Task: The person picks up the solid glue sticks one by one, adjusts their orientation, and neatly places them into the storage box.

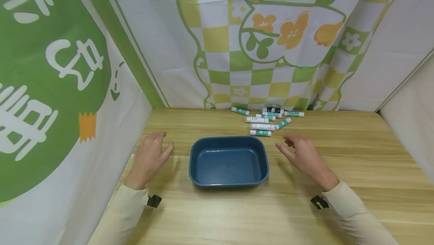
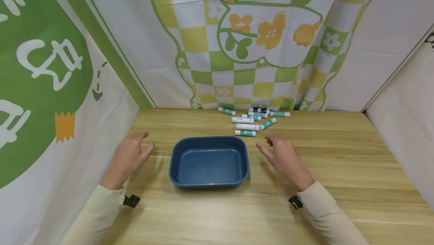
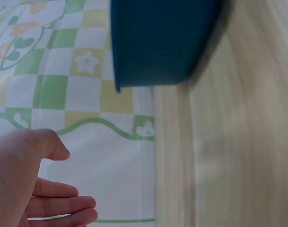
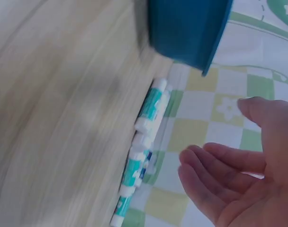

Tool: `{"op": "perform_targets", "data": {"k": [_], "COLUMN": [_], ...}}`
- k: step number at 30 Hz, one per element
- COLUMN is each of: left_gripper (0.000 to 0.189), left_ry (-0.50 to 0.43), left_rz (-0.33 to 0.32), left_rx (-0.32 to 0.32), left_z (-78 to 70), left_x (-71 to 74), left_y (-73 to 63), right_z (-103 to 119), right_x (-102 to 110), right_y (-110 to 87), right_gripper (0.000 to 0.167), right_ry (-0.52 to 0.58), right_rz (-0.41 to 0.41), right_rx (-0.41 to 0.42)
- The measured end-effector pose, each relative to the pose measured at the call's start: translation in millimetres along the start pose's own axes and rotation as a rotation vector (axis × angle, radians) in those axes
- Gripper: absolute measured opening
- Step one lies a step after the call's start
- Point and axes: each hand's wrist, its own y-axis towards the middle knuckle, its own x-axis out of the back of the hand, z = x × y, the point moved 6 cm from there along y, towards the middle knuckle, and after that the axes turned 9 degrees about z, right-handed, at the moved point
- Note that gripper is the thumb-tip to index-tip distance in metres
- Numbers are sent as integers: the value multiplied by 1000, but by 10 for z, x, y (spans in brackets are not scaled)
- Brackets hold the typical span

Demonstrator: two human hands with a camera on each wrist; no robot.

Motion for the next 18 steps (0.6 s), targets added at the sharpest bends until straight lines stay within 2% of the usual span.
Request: {"op": "perform_targets", "data": {"k": [2,4,9,12,18], "left_gripper": [37,32,25,25,21], "left_ry": [-50,-120,-272,-314,-360], "left_rz": [-10,18,173,225,260], "left_rx": [1,16,75,86,79], "left_z": [-26,-54,-128,-174,-229], "left_x": [20,18,-69,-119,-227], "left_y": [18,38,81,100,115], "right_z": [38,73,176,245,356], "right_x": [-9,-31,-126,-189,-315], "right_y": [4,7,-3,-16,-45], "right_gripper": [46,41,33,31,27], "right_ry": [42,75,122,141,165], "right_rz": [8,23,89,119,145], "right_rx": [-6,-15,-41,-41,-16]}}
